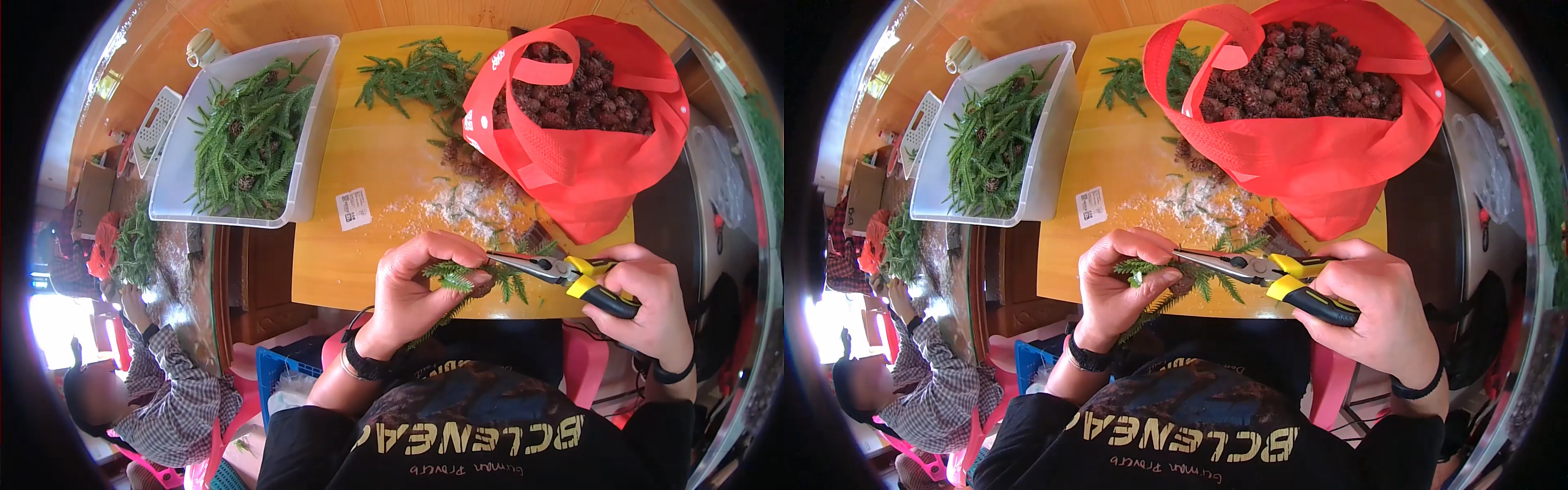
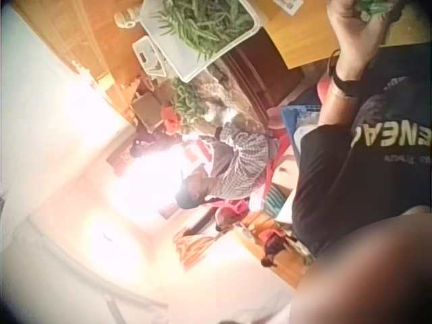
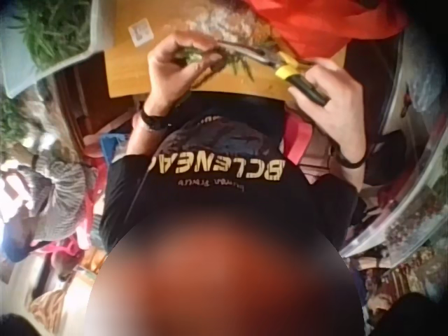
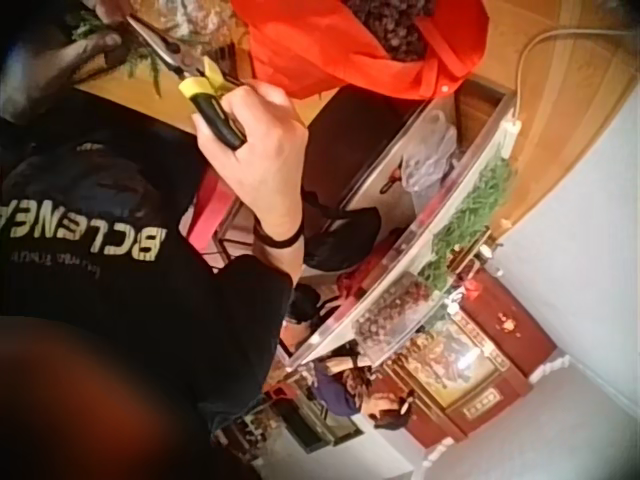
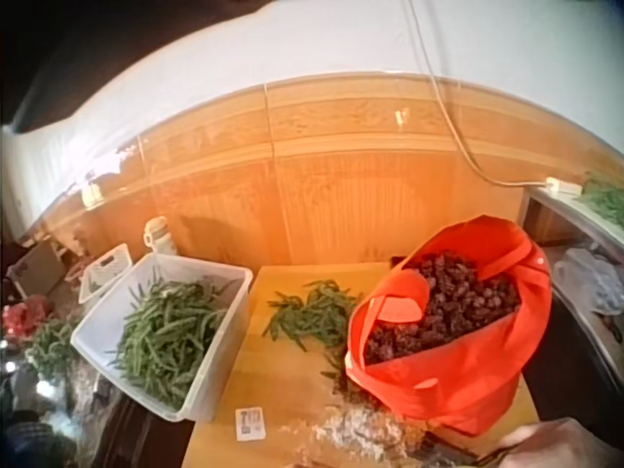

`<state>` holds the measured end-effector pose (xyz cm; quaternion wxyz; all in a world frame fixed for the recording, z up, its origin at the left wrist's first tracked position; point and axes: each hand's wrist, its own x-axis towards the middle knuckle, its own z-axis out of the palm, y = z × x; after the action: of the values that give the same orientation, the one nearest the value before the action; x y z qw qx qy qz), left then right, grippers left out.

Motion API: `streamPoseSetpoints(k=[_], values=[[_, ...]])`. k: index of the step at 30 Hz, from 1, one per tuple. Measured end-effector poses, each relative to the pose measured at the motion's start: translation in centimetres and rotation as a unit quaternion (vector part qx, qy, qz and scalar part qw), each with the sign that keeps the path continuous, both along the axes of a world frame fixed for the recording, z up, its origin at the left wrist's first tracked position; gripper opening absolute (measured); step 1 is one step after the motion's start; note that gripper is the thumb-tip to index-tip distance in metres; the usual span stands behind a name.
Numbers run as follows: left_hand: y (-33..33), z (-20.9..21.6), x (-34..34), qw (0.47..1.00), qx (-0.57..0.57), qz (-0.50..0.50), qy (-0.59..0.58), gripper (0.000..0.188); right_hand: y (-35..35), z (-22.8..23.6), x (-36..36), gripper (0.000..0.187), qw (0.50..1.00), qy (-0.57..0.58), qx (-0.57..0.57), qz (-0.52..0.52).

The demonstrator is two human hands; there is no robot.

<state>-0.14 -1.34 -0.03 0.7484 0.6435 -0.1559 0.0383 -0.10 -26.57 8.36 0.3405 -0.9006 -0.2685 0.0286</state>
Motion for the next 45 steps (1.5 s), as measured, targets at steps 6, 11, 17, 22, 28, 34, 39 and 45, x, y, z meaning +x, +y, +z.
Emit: streamPoseSetpoints(k=[6,11,17,22,28,34,39,45], values=[[0.2,-0.1,0.2,1.0,-0.003,-0.009,0.001,0.021,-0.1,-0.3,0.2,0.027,1.0,-0.007,0.003,0.008],[0.4,0.0,0.2,1.0,0.0,-0.01,-0.005,0.021,0.1,-0.2,0.3,0.027,1.0,0.004,0.007,0.003],[0.5,0.0,0.3,1.0,0.006,-0.006,-0.008,0.021,0.4,-0.4,0.6,0.026,1.0,-0.005,0.017,0.018],[0.5,-0.2,0.4,1.0,0.003,-0.008,-0.006,0.021,0.4,-0.5,0.6,0.025,1.0,0.004,0.011,0.008],[0.5,-0.4,0.4,1.0,-0.008,-0.011,-0.005,0.021,0.0,0.2,1.1,0.025,0.996,0.087,-0.024,0.006],[0.7,-0.5,0.7,0.998,0.014,-0.01,-0.062,0.021,-0.7,0.7,2.1,0.024,0.97,0.241,-0.005,0.018],[0.7,-0.6,1.2,0.991,0.021,-0.021,-0.134,0.021,-1.0,1.3,2.7,0.024,0.939,0.34,0.05,0.021],[0.6,-0.6,1.6,0.969,0.067,0.005,-0.239,0.023,-1.6,0.8,3.1,0.018,0.862,0.486,0.134,0.056]])
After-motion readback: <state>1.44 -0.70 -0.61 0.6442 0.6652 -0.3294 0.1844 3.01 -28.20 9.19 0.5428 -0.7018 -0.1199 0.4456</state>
